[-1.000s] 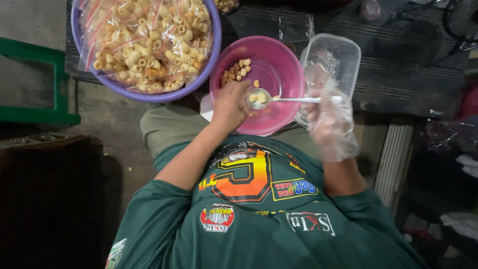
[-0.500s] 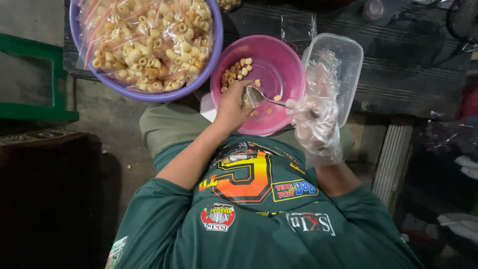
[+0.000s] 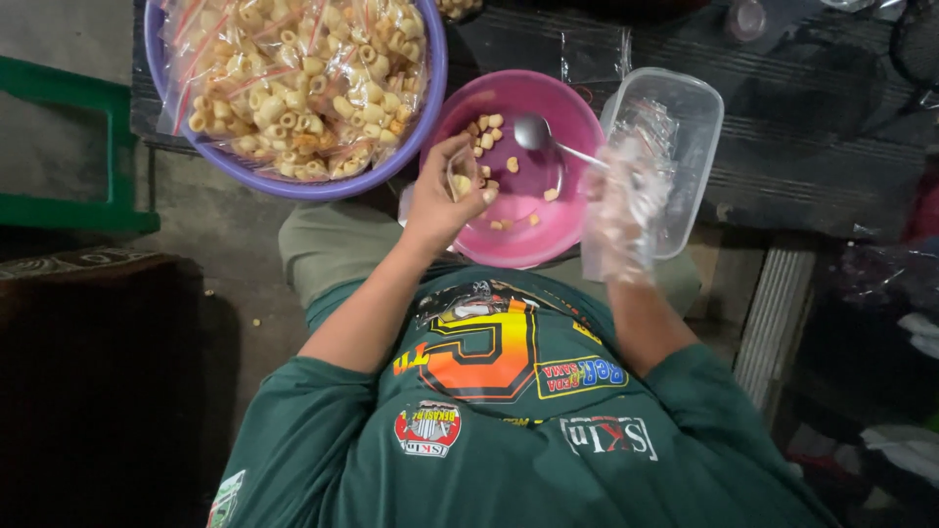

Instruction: Packaging small snacks from a bowl into individual plastic bags using a spoon and hands.

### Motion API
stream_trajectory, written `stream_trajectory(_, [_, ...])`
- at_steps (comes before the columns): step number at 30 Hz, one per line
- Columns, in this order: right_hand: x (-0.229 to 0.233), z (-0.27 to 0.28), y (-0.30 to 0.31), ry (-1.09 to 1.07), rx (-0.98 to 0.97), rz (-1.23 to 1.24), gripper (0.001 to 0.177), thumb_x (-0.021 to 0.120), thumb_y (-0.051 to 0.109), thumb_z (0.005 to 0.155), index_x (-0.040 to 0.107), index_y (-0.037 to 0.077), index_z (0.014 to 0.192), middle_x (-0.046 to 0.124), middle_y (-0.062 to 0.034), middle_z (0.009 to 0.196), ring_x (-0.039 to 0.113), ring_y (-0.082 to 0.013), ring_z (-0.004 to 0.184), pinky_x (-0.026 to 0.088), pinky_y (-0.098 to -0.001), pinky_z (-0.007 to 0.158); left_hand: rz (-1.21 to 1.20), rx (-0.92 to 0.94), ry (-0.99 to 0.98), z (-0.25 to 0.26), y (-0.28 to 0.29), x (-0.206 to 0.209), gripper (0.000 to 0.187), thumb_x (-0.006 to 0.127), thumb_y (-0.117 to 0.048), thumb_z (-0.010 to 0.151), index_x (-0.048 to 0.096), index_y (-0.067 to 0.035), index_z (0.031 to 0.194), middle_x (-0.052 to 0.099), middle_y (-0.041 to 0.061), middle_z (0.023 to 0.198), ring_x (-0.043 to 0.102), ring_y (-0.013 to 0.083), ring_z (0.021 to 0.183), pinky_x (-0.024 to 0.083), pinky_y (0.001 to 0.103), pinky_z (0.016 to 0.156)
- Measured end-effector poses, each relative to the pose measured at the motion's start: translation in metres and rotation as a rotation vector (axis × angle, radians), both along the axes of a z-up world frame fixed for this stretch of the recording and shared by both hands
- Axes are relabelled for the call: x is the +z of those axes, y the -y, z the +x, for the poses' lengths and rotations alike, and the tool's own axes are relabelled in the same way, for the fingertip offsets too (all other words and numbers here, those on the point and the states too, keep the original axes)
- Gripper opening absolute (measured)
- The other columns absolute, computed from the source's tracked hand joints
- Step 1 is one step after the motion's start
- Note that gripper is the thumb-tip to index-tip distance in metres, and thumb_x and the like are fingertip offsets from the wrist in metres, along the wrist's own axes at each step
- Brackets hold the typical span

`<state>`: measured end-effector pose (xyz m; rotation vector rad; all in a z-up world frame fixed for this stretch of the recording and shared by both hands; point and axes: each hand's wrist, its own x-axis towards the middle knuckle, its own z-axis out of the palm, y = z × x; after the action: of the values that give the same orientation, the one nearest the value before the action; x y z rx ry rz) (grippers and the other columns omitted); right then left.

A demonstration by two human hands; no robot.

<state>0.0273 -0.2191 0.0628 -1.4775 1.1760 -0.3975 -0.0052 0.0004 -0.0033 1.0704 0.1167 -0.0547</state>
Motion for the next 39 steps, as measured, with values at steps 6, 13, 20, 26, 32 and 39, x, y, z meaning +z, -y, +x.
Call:
stream_trajectory(6, [-0.034, -0.002, -0.007, -0.005, 0.555, 0.043, 0.032, 0.075, 0.04, 0.093, 0.077, 0.01, 0.103, 0.077, -0.0159, 0.089, 0.069, -0.0143, 0.054, 0.056, -0.023, 0.038, 0.098, 0.039, 0.071, -0.002, -0.02, 0.0, 0.072, 0.09, -0.005, 0.079, 0.054, -0.005, 0.141, 0.065, 0.013, 0.116, 0.065, 0.0177, 0.103, 0.061, 0.029, 0.092])
stream_trajectory(13, [-0.135, 0.006, -0.002, -0.045, 0.768, 0.047, 0.026, 0.072, 0.033, 0.094, 0.078, 0.008, 0.099, 0.075, -0.0144, 0.076, 0.068, -0.0152, 0.049, 0.053, -0.0249, 0.036, 0.15, -0.007, 0.054, -0.013, -0.024, -0.006, 0.072, 0.09, -0.01, 0.08, 0.054, -0.007, 0.142, 0.064, 0.009, 0.112, 0.063, 0.0158, 0.104, 0.057, 0.03, 0.094])
stream_trajectory(20, [-0.057, 0.002, -0.033, -0.204, 0.469, 0.145, 0.032, 0.064, 0.044, 0.096, 0.072, 0.013, 0.091, 0.069, -0.0089, 0.062, 0.058, -0.0119, 0.04, 0.042, -0.0208, 0.033, 0.113, 0.031, 0.073, -0.008, -0.031, 0.021, 0.068, 0.089, -0.004, 0.078, 0.056, -0.005, 0.137, 0.067, 0.014, 0.111, 0.067, 0.0208, 0.104, 0.058, 0.033, 0.096])
stream_trajectory(26, [0.033, 0.001, -0.034, -0.176, 0.331, 0.39, 0.012, 0.076, 0.02, 0.082, 0.066, 0.017, 0.077, 0.064, -0.0014, 0.056, 0.053, -0.0054, 0.038, 0.038, -0.0129, 0.033, 0.147, 0.087, 0.082, -0.006, -0.023, 0.006, 0.07, 0.092, -0.005, 0.074, 0.057, -0.006, 0.135, 0.067, 0.012, 0.107, 0.067, 0.0191, 0.101, 0.057, 0.031, 0.095])
stream_trajectory(32, [0.012, -0.008, -0.008, 0.044, 0.096, 0.315, 0.016, 0.068, 0.021, 0.087, 0.071, 0.017, 0.072, 0.063, 0.0001, 0.056, 0.061, -0.0054, 0.046, 0.037, -0.0127, 0.035, 0.631, 0.04, -0.04, -0.004, -0.011, 0.001, 0.065, 0.091, -0.024, 0.07, 0.065, -0.02, 0.129, 0.072, 0.005, 0.105, 0.071, 0.0233, 0.102, 0.056, 0.038, 0.09])
stream_trajectory(39, [-0.015, -0.034, 0.048, 0.326, 0.262, 0.408, 0.019, 0.05, 0.034, 0.106, 0.061, 0.021, 0.097, 0.047, 0.0068, 0.062, 0.042, 0.0007, 0.043, 0.03, -0.008, 0.036, 0.962, 0.047, 0.195, 0.001, 0.007, -0.017, 0.058, 0.09, -0.031, 0.072, 0.069, -0.008, 0.12, 0.069, 0.014, 0.095, 0.071, 0.0363, 0.095, 0.058, 0.045, 0.085])
